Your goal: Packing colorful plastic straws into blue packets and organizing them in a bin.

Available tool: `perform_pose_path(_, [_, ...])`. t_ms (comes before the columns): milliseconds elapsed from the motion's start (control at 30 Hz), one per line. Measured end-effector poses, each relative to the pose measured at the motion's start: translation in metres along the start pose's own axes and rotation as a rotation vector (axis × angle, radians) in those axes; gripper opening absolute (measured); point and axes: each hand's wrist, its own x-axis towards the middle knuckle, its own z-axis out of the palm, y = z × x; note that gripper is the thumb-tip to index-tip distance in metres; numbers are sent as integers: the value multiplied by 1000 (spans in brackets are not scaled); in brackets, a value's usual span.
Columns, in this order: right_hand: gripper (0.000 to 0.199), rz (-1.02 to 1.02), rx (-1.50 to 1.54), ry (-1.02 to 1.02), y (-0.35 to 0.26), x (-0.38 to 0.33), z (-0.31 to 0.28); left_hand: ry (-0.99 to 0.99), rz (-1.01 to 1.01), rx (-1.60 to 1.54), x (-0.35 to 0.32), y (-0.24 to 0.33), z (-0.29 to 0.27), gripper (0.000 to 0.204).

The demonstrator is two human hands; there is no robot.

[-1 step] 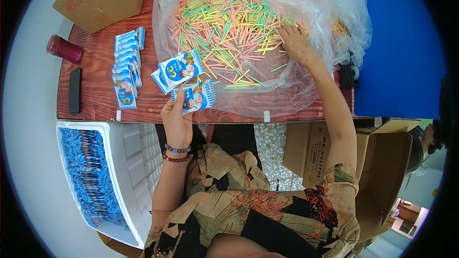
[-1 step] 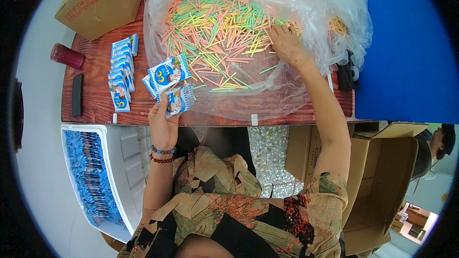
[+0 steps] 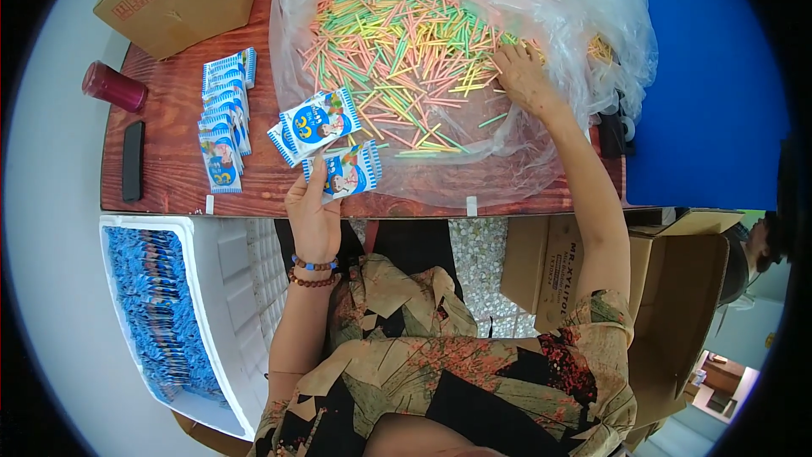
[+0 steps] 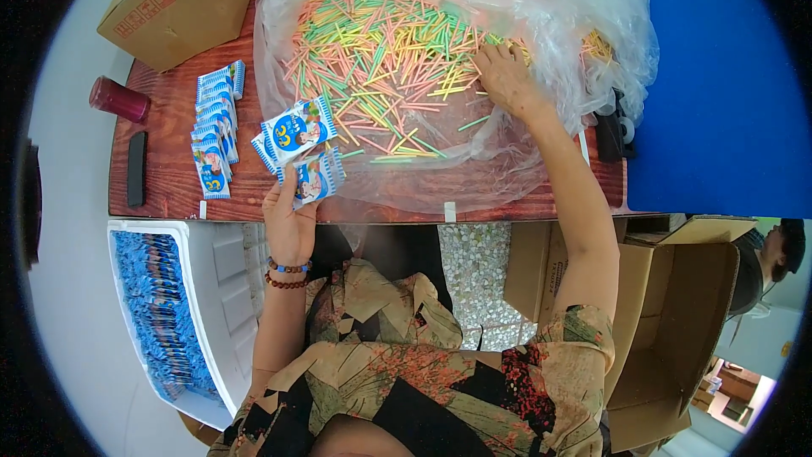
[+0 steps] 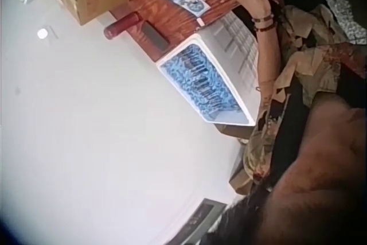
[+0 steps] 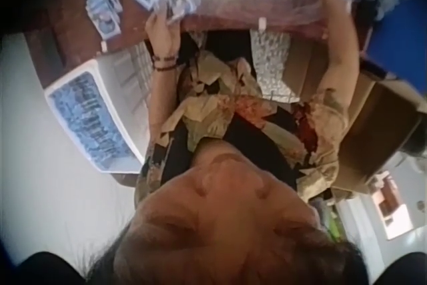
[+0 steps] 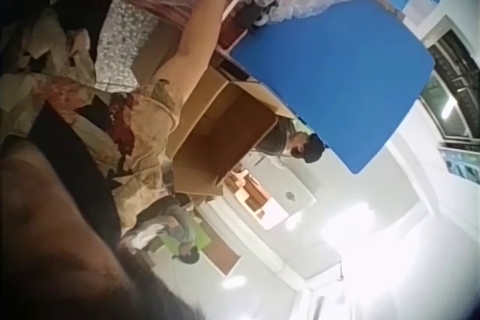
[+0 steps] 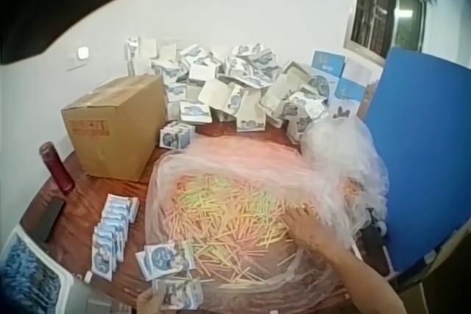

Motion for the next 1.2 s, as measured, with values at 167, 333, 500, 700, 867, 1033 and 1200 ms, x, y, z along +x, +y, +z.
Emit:
perform_pose_path(167, [26,166,177,-29,-3,-3,-1,-10,11,-30,-2,2,-2,21])
perform_pose_path(333, [18,517,977,131,-30,2,-28,-3,9,-27,-3,5,-9,21])
perform_pose_path(500, [14,658,1886,346,-66,8,-31,-17,-21,-47,-3,3,-1,21])
perform_pose_path(700, [21,699,1811,453,-122,5,-19,-10,-32,-39,-4,6,-3,20])
perform_pose_path(867, [23,775,1739,349,-137,4,-24,29,-22,-44,-4,5,-2,21])
perform_pose_path(1033, [24,690,1693,351,-140,7,-24,44,-29,-53,-3,3,0,20])
perform_pose_path(1200, [22,771,1555,378,-130,4,-12,26,-35,-59,-2,4,-3,20])
